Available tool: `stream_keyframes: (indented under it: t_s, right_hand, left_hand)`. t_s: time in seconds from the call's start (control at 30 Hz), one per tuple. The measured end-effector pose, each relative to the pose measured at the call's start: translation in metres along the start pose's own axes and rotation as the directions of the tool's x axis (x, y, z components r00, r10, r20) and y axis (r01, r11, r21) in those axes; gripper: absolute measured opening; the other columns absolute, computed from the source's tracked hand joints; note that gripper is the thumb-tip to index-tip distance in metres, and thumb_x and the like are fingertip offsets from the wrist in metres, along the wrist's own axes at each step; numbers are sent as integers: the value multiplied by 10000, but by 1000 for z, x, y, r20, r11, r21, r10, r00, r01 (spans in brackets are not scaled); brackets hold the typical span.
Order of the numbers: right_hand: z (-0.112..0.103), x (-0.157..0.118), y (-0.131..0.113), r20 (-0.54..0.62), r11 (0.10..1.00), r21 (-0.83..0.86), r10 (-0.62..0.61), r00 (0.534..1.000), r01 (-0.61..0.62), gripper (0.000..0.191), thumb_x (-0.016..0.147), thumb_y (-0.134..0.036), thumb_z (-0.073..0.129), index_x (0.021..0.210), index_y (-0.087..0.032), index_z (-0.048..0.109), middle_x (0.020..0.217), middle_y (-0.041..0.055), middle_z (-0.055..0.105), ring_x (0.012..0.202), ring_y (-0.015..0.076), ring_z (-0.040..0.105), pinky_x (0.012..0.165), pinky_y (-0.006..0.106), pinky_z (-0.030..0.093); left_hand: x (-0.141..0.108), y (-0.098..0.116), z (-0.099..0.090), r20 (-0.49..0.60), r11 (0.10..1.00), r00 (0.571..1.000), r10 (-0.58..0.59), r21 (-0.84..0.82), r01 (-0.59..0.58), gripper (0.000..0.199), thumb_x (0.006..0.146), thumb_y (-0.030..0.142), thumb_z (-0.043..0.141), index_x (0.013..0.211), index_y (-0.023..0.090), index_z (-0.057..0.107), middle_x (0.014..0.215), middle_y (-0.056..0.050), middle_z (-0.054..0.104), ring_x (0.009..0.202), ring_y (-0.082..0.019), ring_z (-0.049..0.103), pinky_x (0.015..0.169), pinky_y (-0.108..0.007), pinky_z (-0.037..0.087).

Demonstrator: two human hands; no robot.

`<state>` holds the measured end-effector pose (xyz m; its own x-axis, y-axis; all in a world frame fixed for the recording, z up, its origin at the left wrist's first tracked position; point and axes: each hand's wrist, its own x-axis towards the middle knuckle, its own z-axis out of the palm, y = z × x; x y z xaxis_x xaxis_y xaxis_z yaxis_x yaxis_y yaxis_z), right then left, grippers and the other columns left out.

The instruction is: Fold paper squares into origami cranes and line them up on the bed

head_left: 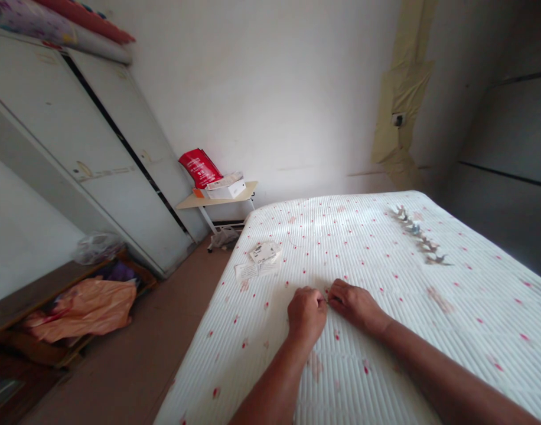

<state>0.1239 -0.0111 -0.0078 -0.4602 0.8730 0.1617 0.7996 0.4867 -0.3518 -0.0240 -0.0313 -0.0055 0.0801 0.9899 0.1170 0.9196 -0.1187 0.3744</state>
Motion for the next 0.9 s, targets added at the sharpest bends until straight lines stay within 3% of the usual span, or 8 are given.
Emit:
stream_keyframes:
  t_s: [0.43,0.9]
  right_hand:
    - [-2,5,-10,65,984,-156,95,993,-84,223,881,-196,392,776,-173,588,861,26,589,690,114,601,544,208,326]
    - [-7,18,-14,161,968,-196,187,969,-154,245,847,-187,374,789,-144,609,875,109,631,759,205,633,600,269,383]
  left_hand:
    - [-1,1,1,8,999,1000,22,31,-23,164,825,197,459,787,195,618,840,-32,622,873,-164,532,746,-260,380]
    - [1,7,-1,5,995,998,-67,74,67,148,802,187,469,781,193,616,849,-36,636,868,-174,555,738,-267,389]
